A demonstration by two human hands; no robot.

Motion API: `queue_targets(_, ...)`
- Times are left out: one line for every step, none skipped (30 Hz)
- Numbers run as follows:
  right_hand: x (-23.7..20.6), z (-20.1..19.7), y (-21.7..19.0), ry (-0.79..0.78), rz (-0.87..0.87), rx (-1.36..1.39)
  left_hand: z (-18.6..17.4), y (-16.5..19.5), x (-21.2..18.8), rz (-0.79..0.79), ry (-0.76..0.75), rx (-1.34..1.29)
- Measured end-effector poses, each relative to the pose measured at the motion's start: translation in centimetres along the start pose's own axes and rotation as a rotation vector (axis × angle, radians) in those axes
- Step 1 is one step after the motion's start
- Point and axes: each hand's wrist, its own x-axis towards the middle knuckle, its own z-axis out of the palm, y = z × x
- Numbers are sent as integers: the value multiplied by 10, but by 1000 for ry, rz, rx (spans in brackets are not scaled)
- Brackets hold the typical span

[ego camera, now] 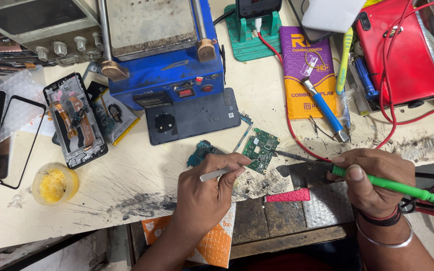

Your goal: The person solders a green phone motherboard held on a cluttered repair bench, steadying the board with one hand while applying a green soldering iron to its contacts. They reposition the board and continue soldering different points, with a disassembled phone and tools around the work area.

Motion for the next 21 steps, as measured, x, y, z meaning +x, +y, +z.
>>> queue_targets(0, 0, 0, 7, 9, 6, 0, 0, 0, -3, -1, -8)
queue_targets(0, 1, 0, 16, 19, 23, -1, 0, -1, -6, -3, -16)
queue_targets(0, 2, 0, 25, 28, 40, -1, 0, -1, -9, -4, -24)
queue_targets(0, 2, -1, 21, 30, 37, 0, 0, -1, -5, -3, -17)
queue_targets(0, 1, -1, 16, 31, 34, 0, -1, -1, -2, -2, -11)
queue_targets(0, 1, -1, 12, 33, 30, 0, -1, -1, 1, -1, -4)
queue_targets(1, 1, -1, 0, 14, 24, 0, -1, -1, -6, -5, 0)
queue_targets(2, 1, -1, -11, -5, 17, 0, -1, -1, -13, -9, 4)
queue_targets(2, 0, -1, -22, -23, 10, 0, -2, -1, -21, -13, 8)
queue_targets(2, 1, -1, -11, -6, 11, 0, -2, -1, -12, -10, 5)
queue_targets(1, 1, -2, 0, 11, 11, 1, -1, -1, -4, -7, 1)
queue_targets(1, 1, -2, 5, 19, 14, 1, -1, -1, 4, -3, -3)
queue_targets(1, 2, -2, 11, 26, 18, 1, -1, -1, 4, -1, -4)
queue_targets(1, 2, -2, 11, 24, 23, 0, -1, -1, 3, 1, -5)
queue_targets(1, 2, -2, 10, 22, 29, 0, -1, -1, 3, 3, -6)
queue_targets(1, 1, -1, 1, 5, 21, 0, -1, -1, 3, 1, 1)
queue_targets(2, 1, -1, -9, -12, 14, 0, 0, -1, 3, -1, 8)
queue_targets(2, 0, -1, -18, -29, 6, 0, 0, -1, 2, -3, 15)
queue_targets(1, 0, -1, -10, -7, 5, 0, 0, -1, 3, -2, 13)
queue_targets(0, 0, -1, -2, 16, 4, 0, 0, -1, 4, -1, 11)
queue_targets(0, 1, -2, 6, 38, 2, 0, 0, -1, 5, 0, 10)
